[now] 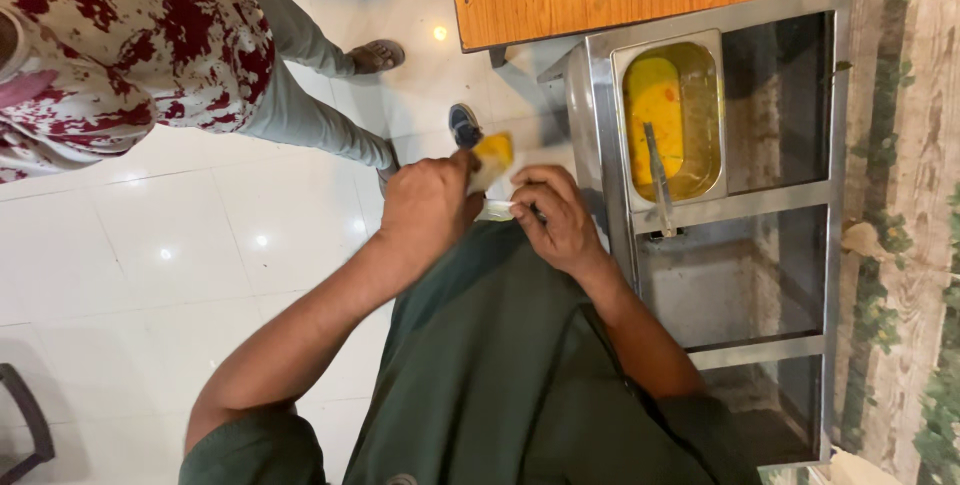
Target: The person scoops a yellow liquid from a stainless steel container using a ladle and pours it into small plastic pouches. They then tie each pouch and place it on a wooden table. The process is repeated multiple times.
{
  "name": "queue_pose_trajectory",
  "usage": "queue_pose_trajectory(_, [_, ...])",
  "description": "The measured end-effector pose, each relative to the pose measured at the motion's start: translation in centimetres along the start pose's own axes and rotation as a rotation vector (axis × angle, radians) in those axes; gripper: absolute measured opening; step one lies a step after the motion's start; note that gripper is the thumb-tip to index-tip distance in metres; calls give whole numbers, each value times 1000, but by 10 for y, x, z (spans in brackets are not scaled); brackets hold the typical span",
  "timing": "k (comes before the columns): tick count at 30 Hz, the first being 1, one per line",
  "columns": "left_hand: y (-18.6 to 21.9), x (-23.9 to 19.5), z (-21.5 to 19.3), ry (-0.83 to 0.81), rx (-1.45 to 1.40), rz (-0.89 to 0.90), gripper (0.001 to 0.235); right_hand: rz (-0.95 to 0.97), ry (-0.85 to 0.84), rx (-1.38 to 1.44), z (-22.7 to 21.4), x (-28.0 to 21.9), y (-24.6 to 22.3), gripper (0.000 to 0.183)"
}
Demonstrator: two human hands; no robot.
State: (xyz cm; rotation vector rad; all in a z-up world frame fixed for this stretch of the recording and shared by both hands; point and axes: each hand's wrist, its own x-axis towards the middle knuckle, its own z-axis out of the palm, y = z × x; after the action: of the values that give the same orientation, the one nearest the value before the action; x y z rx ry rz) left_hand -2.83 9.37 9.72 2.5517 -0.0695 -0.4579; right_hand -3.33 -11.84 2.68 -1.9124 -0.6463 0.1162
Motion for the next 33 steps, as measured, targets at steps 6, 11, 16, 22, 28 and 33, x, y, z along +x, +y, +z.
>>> queue_pose_trajectory(6, [24, -21, -38, 233, 286, 507, 29, -210, 47, 187, 7, 27, 0, 16])
queue_pose_trajectory(11, [16, -29, -53, 361, 401, 758, 24, 120, 101, 574, 28, 25, 8, 9])
queue_pose_trajectory(16, [11, -30, -39, 393, 356, 716, 28, 526, 79, 857, 44, 11, 28, 15])
queue_pose_trajectory(22, [9, -26, -26, 350, 103, 351, 30, 342, -20, 707, 45, -4, 36, 23])
queue_pose_trajectory(28, [-13, -14, 4, 232, -374, -55, 37, 371, -192, 696, 33, 14, 54, 13])
queue_pose_trajectory(33, [-43, -4, 1, 103, -698, -130, 36, 612, -276, 1092, 41, 39, 49, 14])
